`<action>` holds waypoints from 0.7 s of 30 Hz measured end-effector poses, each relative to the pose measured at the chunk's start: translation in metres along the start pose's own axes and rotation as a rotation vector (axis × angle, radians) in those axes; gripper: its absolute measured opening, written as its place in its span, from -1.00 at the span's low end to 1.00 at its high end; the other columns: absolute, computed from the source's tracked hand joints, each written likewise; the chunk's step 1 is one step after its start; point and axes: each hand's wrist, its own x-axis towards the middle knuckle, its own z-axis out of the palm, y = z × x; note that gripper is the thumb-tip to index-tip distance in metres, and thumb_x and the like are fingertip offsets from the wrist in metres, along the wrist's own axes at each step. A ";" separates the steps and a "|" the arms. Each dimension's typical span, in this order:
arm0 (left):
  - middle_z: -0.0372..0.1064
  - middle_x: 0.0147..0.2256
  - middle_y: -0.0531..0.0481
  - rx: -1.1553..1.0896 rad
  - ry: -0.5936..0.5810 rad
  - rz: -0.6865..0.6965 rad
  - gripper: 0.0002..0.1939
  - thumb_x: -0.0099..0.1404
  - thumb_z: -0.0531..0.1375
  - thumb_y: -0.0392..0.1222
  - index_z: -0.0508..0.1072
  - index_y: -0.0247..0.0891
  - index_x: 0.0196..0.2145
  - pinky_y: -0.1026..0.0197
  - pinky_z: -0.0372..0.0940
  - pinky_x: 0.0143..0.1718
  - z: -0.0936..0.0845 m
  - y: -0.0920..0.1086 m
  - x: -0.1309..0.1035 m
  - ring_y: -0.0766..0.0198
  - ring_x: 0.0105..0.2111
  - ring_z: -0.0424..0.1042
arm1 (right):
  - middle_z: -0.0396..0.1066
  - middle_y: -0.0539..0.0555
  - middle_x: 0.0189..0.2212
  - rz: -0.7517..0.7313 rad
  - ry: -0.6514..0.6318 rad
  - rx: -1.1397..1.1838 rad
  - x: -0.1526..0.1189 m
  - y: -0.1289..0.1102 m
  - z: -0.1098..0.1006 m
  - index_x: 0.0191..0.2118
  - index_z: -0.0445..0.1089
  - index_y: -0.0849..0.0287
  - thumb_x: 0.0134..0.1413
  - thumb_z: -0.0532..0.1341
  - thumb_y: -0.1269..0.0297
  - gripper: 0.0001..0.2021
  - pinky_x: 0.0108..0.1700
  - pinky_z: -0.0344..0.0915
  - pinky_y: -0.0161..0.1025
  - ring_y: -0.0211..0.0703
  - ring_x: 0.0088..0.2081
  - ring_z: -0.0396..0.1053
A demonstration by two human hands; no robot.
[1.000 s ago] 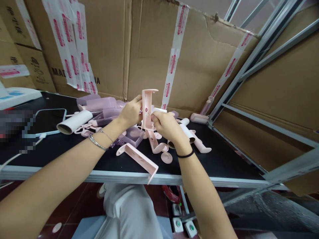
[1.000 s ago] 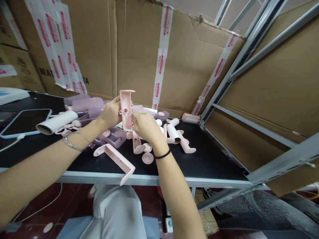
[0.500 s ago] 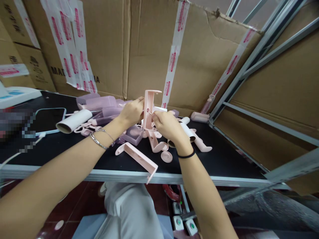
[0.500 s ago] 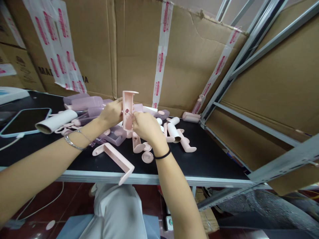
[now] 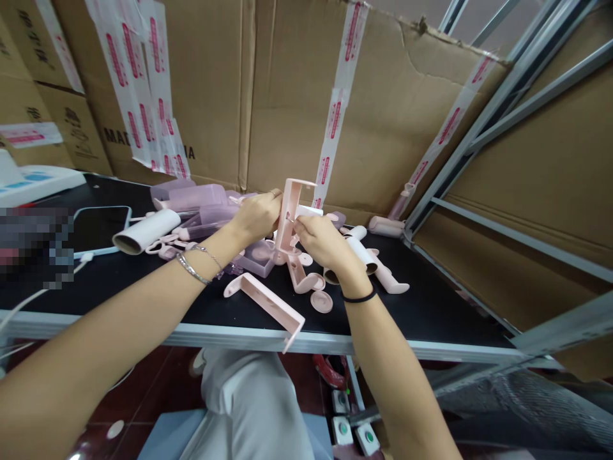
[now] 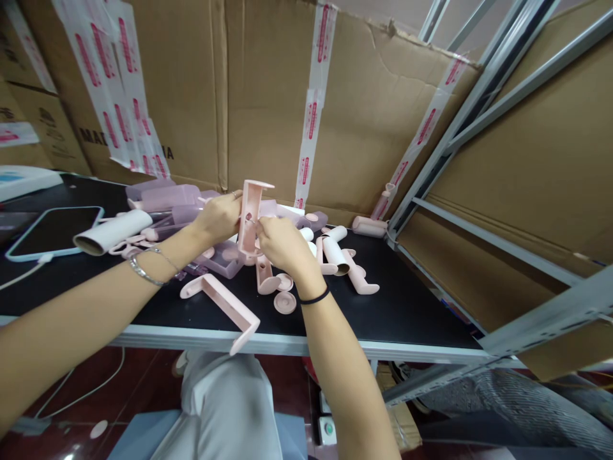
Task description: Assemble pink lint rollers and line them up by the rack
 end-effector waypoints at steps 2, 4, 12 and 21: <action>0.45 -0.32 -0.25 0.014 -0.022 0.011 -0.70 0.34 -0.05 -0.18 0.42 -0.38 -0.27 0.18 0.34 -0.38 0.000 0.001 0.000 0.14 -0.37 0.47 | 0.39 0.04 -0.48 0.005 -0.002 0.002 -0.001 0.001 -0.001 -0.45 0.28 0.17 0.30 -0.11 0.31 -0.65 -0.33 0.07 -0.28 -0.23 -0.45 0.23; 0.44 -0.32 -0.25 0.010 -0.029 0.013 -0.69 0.34 -0.06 -0.17 0.42 -0.38 -0.26 0.19 0.34 -0.38 0.000 0.002 0.001 0.15 -0.36 0.47 | 0.39 0.03 -0.47 0.012 -0.013 0.022 -0.001 0.002 -0.002 -0.45 0.29 0.17 0.31 -0.11 0.29 -0.64 -0.34 0.07 -0.28 -0.24 -0.45 0.22; 0.47 -0.26 -0.28 0.066 -0.084 0.037 -0.71 0.32 -0.02 -0.19 0.42 -0.40 -0.21 0.17 0.36 -0.35 0.002 0.001 -0.001 0.13 -0.32 0.49 | 0.40 0.09 -0.46 -0.024 -0.037 -0.076 -0.001 0.001 0.001 -0.42 0.33 0.21 0.33 -0.15 0.33 -0.61 -0.32 0.10 -0.26 -0.21 -0.45 0.24; 0.44 -0.41 -0.25 0.112 -0.193 -0.009 -0.73 0.31 -0.02 -0.23 0.44 -0.42 -0.30 0.16 0.30 -0.44 0.004 0.004 -0.001 0.09 -0.39 0.47 | 0.46 0.14 -0.37 -0.037 -0.049 -0.235 0.001 0.003 0.010 -0.28 0.40 0.28 0.34 -0.16 0.39 -0.61 -0.28 0.13 -0.24 -0.15 -0.36 0.33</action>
